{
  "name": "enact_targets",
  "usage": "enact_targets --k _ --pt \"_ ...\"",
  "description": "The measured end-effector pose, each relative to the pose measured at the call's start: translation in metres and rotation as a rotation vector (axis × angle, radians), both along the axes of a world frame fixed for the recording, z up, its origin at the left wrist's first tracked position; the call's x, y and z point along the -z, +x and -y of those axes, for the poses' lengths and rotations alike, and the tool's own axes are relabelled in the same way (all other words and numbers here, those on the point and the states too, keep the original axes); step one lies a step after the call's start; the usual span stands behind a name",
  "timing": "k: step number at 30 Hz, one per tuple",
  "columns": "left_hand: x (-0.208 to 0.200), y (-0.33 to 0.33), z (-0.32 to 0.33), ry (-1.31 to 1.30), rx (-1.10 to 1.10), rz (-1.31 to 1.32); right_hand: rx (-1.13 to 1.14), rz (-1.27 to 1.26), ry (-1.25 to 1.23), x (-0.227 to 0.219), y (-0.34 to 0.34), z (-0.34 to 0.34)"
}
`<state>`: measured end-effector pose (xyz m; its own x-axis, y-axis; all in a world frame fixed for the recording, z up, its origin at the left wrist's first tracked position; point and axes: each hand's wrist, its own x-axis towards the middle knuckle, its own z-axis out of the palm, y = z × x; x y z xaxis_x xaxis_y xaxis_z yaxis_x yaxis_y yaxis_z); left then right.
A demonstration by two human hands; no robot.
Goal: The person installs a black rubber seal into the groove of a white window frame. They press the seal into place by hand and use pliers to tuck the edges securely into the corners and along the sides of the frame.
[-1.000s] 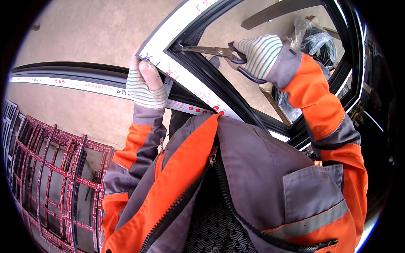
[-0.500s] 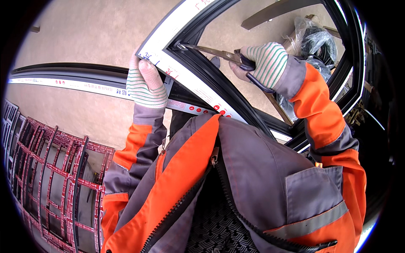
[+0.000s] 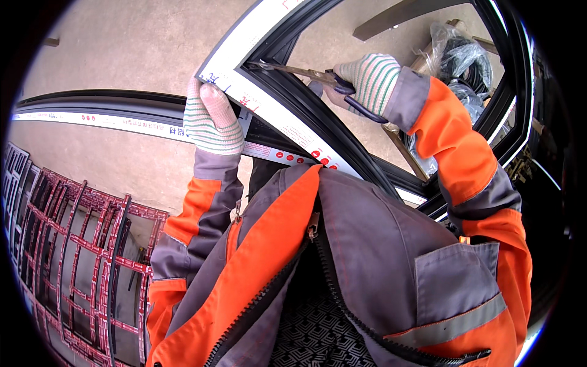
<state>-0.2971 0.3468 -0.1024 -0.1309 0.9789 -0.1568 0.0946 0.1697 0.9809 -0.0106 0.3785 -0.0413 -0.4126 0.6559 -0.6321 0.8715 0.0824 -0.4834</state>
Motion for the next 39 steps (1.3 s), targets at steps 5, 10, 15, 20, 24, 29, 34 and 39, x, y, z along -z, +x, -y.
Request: enact_targets --k 5,10,15,20,24,29,34,39 --pt "0.014 -0.007 -0.002 -0.029 -0.046 0.007 -0.049 0.035 0.101 0.000 0.002 0.002" --pt "0.000 0.010 -0.001 -0.019 -0.094 -0.060 -0.094 0.120 0.031 0.015 -0.001 -0.004" --pt "-0.006 0.009 -0.004 -0.044 -0.072 -0.015 -0.043 0.052 0.250 0.029 0.000 0.009" --pt "-0.005 0.002 -0.001 0.008 0.015 -0.092 0.073 -0.040 0.142 0.013 0.005 0.017" --pt "0.011 -0.003 -0.001 -0.044 -0.049 0.002 0.056 -0.036 0.191 0.008 0.005 0.024" --pt "0.008 0.001 -0.007 -0.089 -0.059 0.019 0.042 0.016 0.156 0.000 -0.002 0.015" --pt "-0.007 0.007 0.000 -0.012 -0.006 -0.154 -0.012 0.010 0.171 -0.016 -0.007 0.002" --pt "-0.007 0.005 -0.003 0.052 0.059 -0.210 0.146 -0.155 -0.179 0.008 -0.007 0.012"
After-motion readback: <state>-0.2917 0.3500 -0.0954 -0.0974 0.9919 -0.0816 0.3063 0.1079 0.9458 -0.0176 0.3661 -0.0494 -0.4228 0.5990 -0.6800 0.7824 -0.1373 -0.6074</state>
